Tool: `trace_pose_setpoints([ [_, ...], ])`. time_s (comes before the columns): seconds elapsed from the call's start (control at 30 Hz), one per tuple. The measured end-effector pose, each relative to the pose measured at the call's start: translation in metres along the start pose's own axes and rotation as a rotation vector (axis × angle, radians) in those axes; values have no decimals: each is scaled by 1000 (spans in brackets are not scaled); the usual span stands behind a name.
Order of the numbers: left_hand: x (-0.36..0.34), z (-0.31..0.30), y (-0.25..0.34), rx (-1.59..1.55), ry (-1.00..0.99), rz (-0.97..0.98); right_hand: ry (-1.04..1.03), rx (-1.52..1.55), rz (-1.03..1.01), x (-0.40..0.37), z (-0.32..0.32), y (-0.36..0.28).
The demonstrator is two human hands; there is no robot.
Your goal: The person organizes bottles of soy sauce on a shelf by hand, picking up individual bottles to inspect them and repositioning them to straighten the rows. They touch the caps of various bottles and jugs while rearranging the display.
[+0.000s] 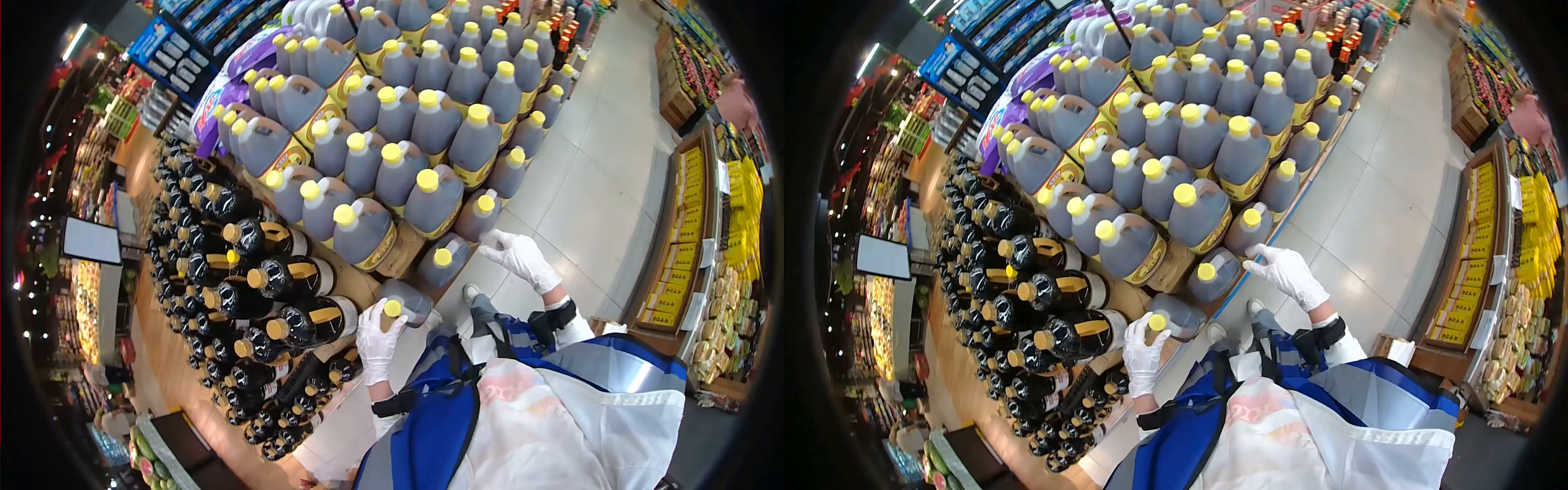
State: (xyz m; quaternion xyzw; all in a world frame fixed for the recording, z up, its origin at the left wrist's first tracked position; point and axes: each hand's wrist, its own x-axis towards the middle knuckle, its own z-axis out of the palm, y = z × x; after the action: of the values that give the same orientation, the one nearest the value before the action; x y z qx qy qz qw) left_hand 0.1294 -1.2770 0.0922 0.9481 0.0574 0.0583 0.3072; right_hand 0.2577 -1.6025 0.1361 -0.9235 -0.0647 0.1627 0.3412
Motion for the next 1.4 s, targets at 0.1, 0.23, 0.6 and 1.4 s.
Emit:
trace_pose_setpoints([
  [0.1,0,10,5,-61,-27,-133,-31,14,-218,17,7,-16],
  [0.23,1,8,8,-69,-61,-218,-81,-68,-348,34,39,-19],
  [0.6,6,-4,12,-110,-148,-331,-207,-92,-194,44,24,-52],
  [1.4,10,-3,18,-53,-102,-375,-268,-56,-255,57,24,-41],
])
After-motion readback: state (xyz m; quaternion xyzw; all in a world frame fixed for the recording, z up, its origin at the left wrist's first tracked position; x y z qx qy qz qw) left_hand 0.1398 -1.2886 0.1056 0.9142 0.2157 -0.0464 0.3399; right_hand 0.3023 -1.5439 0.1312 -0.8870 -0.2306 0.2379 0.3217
